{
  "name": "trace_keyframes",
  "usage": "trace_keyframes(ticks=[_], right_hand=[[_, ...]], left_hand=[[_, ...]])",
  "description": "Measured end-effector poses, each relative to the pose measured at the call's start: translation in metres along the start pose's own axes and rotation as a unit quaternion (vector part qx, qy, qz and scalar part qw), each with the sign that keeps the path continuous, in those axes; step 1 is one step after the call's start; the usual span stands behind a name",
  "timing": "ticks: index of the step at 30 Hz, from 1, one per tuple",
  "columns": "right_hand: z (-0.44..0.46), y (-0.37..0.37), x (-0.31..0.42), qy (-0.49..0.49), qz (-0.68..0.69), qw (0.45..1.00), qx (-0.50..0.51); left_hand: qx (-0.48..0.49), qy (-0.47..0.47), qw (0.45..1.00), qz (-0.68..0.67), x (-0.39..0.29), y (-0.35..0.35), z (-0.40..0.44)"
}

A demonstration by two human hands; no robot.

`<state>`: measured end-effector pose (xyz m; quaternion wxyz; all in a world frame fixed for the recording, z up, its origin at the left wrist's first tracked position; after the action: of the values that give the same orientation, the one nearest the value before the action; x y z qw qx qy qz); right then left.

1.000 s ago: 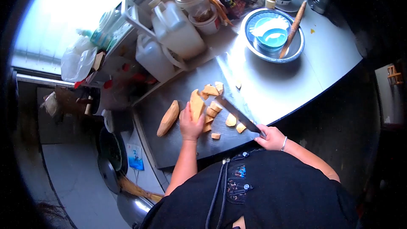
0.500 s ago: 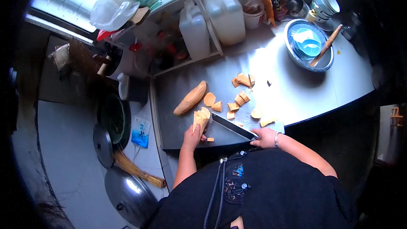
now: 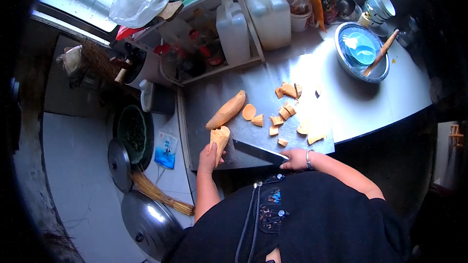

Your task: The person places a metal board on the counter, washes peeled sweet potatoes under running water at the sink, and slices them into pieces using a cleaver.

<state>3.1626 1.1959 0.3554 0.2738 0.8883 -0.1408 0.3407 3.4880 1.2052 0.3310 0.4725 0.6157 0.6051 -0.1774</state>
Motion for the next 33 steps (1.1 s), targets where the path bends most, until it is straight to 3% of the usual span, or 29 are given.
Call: trace_keyframes(ticks=[2, 4, 6, 8, 10, 14, 16, 17, 20, 21, 22, 24, 27, 30, 31, 33], right_hand=[[0.003, 0.012, -0.002, -0.048, 0.021, 0.999, -0.01], [0.004, 0.021, -0.013, -0.061, 0.032, 0.993, -0.101], [0.01, 0.033, -0.024, -0.107, 0.103, 0.981, -0.124], [0.017, 0.038, -0.044, -0.073, 0.128, 0.971, -0.186], [0.012, 0.048, -0.041, -0.126, 0.253, 0.935, -0.214], [0.004, 0.064, -0.034, -0.116, 0.244, 0.925, -0.268], [-0.003, 0.059, -0.029, -0.137, 0.272, 0.917, -0.257], [-0.003, 0.049, -0.034, -0.117, 0.294, 0.911, -0.265], [-0.011, 0.032, -0.024, -0.092, 0.295, 0.912, -0.272], [-0.013, 0.023, -0.025, -0.076, 0.292, 0.911, -0.28], [-0.014, 0.017, -0.024, -0.061, 0.289, 0.911, -0.288], [-0.02, 0.013, -0.023, -0.068, 0.281, 0.914, -0.283], [-0.025, 0.012, -0.02, -0.021, 0.126, 0.939, -0.318], [-0.045, 0.026, 0.001, 0.041, 0.061, 0.925, -0.373], [-0.054, 0.032, 0.012, 0.039, 0.062, 0.925, -0.373], [-0.071, 0.045, 0.034, 0.15, 0.12, 0.887, -0.42]], left_hand=[[-0.004, -0.003, 1.0, 0.0, 0.002, -0.001, -0.001], [-0.007, -0.006, 1.0, 0.022, 0.006, -0.004, 0.001], [0.009, -0.01, 1.0, -0.006, 0.009, -0.017, 0.001], [0.027, -0.013, 0.999, -0.035, 0.008, -0.034, -0.001], [0.056, -0.068, 0.996, -0.002, 0.004, -0.056, -0.004], [0.076, -0.121, 0.99, -0.017, -0.009, -0.102, -0.011], [0.07, -0.115, 0.988, 0.077, -0.011, -0.121, -0.014], [0.044, -0.198, 0.965, 0.168, -0.003, -0.129, -0.007], [0.028, -0.194, 0.942, 0.272, -0.001, -0.15, -0.012], [0.093, -0.017, 0.97, 0.225, -0.042, -0.147, -0.032], [0.094, -0.017, 0.969, 0.226, -0.038, -0.15, -0.031], [0.066, -0.131, 0.931, 0.335, -0.029, -0.159, -0.027], [0.064, -0.157, 0.919, 0.356, -0.044, -0.16, -0.037], [0.088, -0.176, 0.914, 0.353, -0.043, -0.156, -0.037], [0.089, -0.175, 0.914, 0.354, -0.04, -0.154, -0.036], [0.041, -0.174, 0.918, 0.354, -0.032, -0.149, -0.032]])
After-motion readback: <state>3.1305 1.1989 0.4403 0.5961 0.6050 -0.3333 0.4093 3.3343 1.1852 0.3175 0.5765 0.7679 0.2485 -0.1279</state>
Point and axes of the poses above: each hand's wrist, its own z-axis towards the middle knuckle, its own y-axis out of the back of the hand, x = y × z, the point moved 1 cm from there along z, towards the middle knuckle, and after that the axes turned 10 degrees about -x, right-handed, at the moved point
